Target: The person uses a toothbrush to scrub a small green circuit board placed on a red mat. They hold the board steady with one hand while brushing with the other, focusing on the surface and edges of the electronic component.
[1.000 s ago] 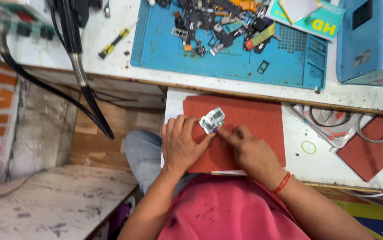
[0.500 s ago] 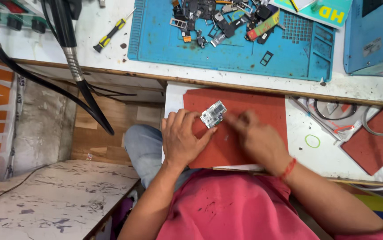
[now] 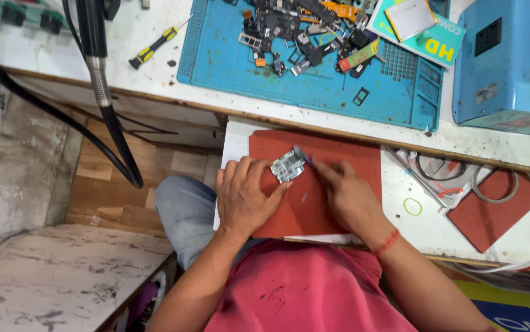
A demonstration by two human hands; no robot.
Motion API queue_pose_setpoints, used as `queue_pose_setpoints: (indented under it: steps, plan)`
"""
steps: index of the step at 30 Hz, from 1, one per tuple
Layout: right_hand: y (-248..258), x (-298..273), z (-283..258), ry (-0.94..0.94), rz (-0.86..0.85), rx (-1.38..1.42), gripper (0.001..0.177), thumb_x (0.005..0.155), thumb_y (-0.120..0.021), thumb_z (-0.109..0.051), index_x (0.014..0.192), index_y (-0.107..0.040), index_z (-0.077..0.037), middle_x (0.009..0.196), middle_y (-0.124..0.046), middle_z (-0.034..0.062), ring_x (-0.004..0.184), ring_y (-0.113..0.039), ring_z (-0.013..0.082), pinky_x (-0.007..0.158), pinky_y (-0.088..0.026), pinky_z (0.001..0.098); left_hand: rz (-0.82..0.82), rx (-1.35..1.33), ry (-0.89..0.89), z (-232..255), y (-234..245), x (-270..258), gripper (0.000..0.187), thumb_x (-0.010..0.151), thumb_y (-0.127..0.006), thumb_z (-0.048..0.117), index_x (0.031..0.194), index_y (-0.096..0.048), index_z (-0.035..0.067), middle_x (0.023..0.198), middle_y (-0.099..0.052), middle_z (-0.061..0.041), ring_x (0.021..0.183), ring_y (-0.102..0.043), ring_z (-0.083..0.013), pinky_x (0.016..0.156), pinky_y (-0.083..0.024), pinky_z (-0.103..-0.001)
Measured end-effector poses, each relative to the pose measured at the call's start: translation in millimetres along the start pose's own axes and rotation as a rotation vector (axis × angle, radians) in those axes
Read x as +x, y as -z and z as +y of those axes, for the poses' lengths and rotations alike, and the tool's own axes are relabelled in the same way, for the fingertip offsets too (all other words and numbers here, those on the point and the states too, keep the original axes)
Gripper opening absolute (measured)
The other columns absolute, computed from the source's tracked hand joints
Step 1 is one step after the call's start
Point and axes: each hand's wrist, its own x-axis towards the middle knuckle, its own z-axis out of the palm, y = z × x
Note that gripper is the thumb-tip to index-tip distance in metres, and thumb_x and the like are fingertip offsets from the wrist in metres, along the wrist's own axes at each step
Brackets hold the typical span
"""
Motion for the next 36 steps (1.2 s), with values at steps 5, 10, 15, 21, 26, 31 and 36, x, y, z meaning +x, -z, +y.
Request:
queue_pose_setpoints:
  steps: [5, 10, 15, 21, 26, 31, 36]
  plan:
    - [-1.4, -2.9, -9.6, 0.048, -0.105, 0.02, 0.062, 0.086, -0.051, -0.004, 0.144, -0.057, -0.025, 0.115, -0.064, 0.0158, 0.081, -0.069, 0.0404, 0.072, -0.056, 0.0493, 0.016, 0.041, 0.011, 3.2, 0.3, 2.3, 0.045, 0.074, -0.086, 0.043, 0.103, -0.073, 0.011, 0.1, -0.063, -0.004, 0.094, -0.056, -0.0275, 0.082, -0.041, -0.045]
    - [4.3, -0.5, -4.9, 0.038, 0.044, -0.078, 0.055, 0.091, -0.056, -0.007, 0.143, -0.06, -0.025, 0.11, -0.066, 0.0138, 0.076, -0.068, 0.0394, 0.063, -0.055, 0.0487, 0.012, -0.034, 0.002, -6.1, -2.3, -0.2, 0.046, 0.076, -0.085, 0.043, 0.106, -0.071, 0.012, 0.103, -0.063, -0.003, 0.097, -0.055, -0.0276, 0.085, -0.041, -0.045]
    - [-6.2, -10.8, -21.9, 0.186, 0.072, -0.073, 0.056, 0.089, -0.056, -0.007, 0.142, -0.062, -0.025, 0.109, -0.066, 0.012, 0.07, -0.07, 0.0359, 0.063, -0.057, 0.0468, -0.011, -0.023, 0.003, -4.1, 1.2, -0.8, 0.044, 0.076, -0.084, 0.04, 0.108, -0.071, 0.013, 0.102, -0.062, -0.003, 0.096, -0.056, -0.0266, 0.086, -0.042, -0.044]
    - [-0.8, -7.2, -11.5, 0.218, 0.058, -0.111, 0.06, 0.086, -0.054, -0.005, 0.141, -0.063, -0.028, 0.115, -0.066, 0.0131, 0.071, -0.07, 0.0355, 0.065, -0.058, 0.0462, 0.036, -0.001, -0.028, -4.7, 1.3, -4.5, 0.047, 0.078, -0.084, 0.04, 0.113, -0.071, 0.012, 0.103, -0.062, -0.003, 0.097, -0.055, -0.0267, 0.086, -0.041, -0.044]
    - [6.6, 4.9, -2.3, 0.018, 0.072, -0.14, 0.059, 0.092, -0.053, -0.003, 0.146, -0.06, -0.026, 0.11, -0.067, 0.0124, 0.077, -0.068, 0.0383, 0.066, -0.056, 0.0478, 0.026, -0.038, -0.033, -6.0, -0.5, -9.4, 0.043, 0.083, -0.083, 0.039, 0.116, -0.072, 0.013, 0.102, -0.062, -0.002, 0.095, -0.055, -0.0265, 0.084, -0.042, -0.044]
    - [2.6, -5.9, -3.1, 0.171, 0.097, 0.028, 0.056, 0.09, -0.058, -0.002, 0.142, -0.062, -0.023, 0.109, -0.065, 0.0151, 0.08, -0.069, 0.0377, 0.069, -0.056, 0.0463, 0.026, 0.06, -0.125, 2.5, 5.1, -24.4, 0.042, 0.09, -0.076, 0.032, 0.127, -0.071, 0.011, 0.117, -0.061, -0.007, 0.106, -0.055, -0.0293, 0.09, -0.044, -0.044]
    - [-1.8, -12.6, -3.7, 0.17, 0.005, 0.02, 0.064, 0.084, -0.057, 0.001, 0.144, -0.06, -0.021, 0.108, -0.064, 0.0167, 0.078, -0.068, 0.0396, 0.067, -0.057, 0.047, -0.046, 0.07, -0.178, 1.4, 8.4, -33.0, 0.038, 0.09, -0.074, 0.032, 0.125, -0.072, 0.021, 0.13, -0.06, -0.01, 0.111, -0.054, -0.0329, 0.094, -0.045, -0.045]
